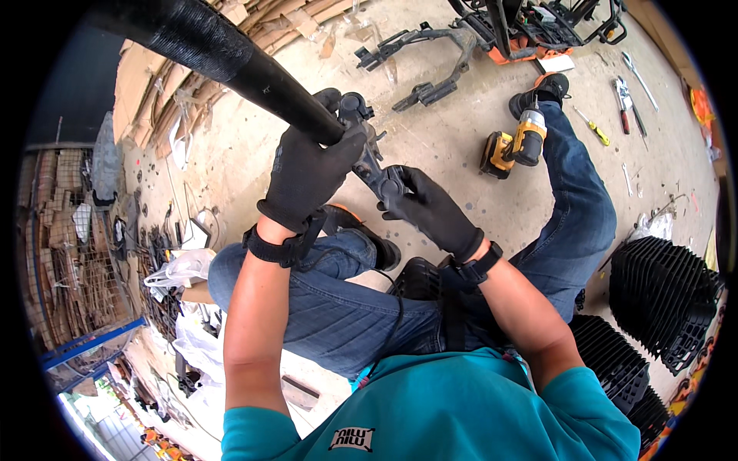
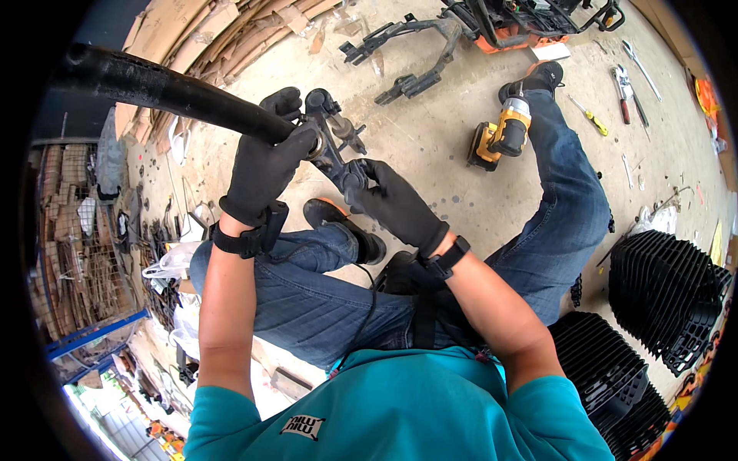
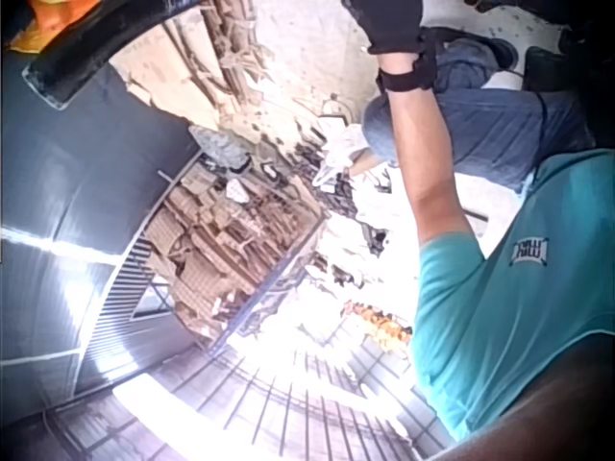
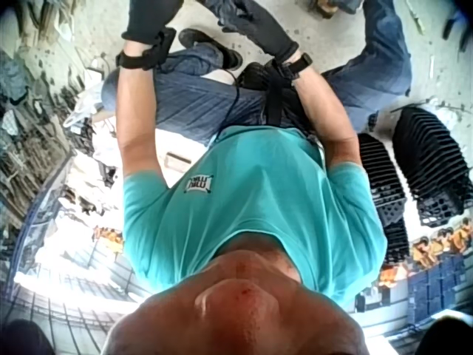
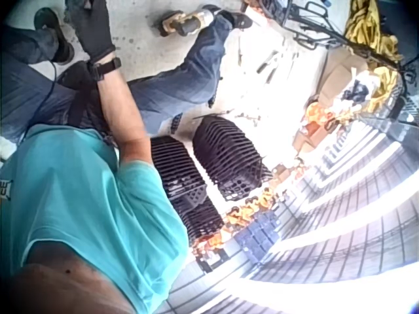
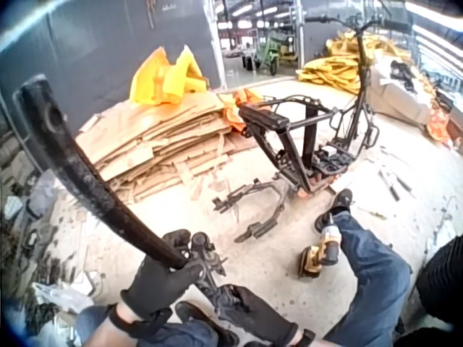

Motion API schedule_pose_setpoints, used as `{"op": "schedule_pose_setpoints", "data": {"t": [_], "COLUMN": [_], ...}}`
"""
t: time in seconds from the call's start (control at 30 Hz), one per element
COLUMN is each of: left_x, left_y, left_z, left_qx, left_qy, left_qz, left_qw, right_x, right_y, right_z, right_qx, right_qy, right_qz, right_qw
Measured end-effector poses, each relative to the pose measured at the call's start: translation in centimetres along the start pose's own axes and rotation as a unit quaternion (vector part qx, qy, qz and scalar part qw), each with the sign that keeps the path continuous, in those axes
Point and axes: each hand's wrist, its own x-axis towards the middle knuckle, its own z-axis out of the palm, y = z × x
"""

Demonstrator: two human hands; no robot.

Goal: The person uses an impact driver to loosen a bolt on a motorcycle fork assembly, then picks up and holds two rear shock absorbers, pressing on the springs and turning the objects over by hand.

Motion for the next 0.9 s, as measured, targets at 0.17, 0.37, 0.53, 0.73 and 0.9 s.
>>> {"op": "schedule_pose_setpoints", "data": {"t": [0.17, 0.37, 0.53, 0.73, 0.9], "left_x": [0.2, 0.0, -3.2, -5.8, -5.8], "left_y": [-0.4, -1.1, -4.1, -3.2, -4.5], "left_z": [-0.1, -3.9, -4.5, 3.8, 6.7], "left_qx": [0.038, 0.114, 0.047, -0.164, -0.267], "left_qy": [0.017, -0.108, -0.032, -0.133, -0.073], "left_qz": [0.052, 0.041, -0.109, -0.178, -0.191], "left_qw": [0.998, 0.987, 0.992, 0.961, 0.942], "right_x": [0.0, 1.9, 1.8, 1.6, 1.0], "right_y": [2.0, 2.0, 2.6, 3.2, 2.3], "right_z": [-0.4, -0.9, -1.4, -1.8, -1.9], "right_qx": [-0.186, -0.301, -0.323, -0.298, -0.321], "right_qy": [0.024, 0.031, 0.046, 0.033, 0.014], "right_qz": [-0.101, -0.030, -0.081, -0.095, -0.084], "right_qw": [0.977, 0.953, 0.942, 0.949, 0.943]}}
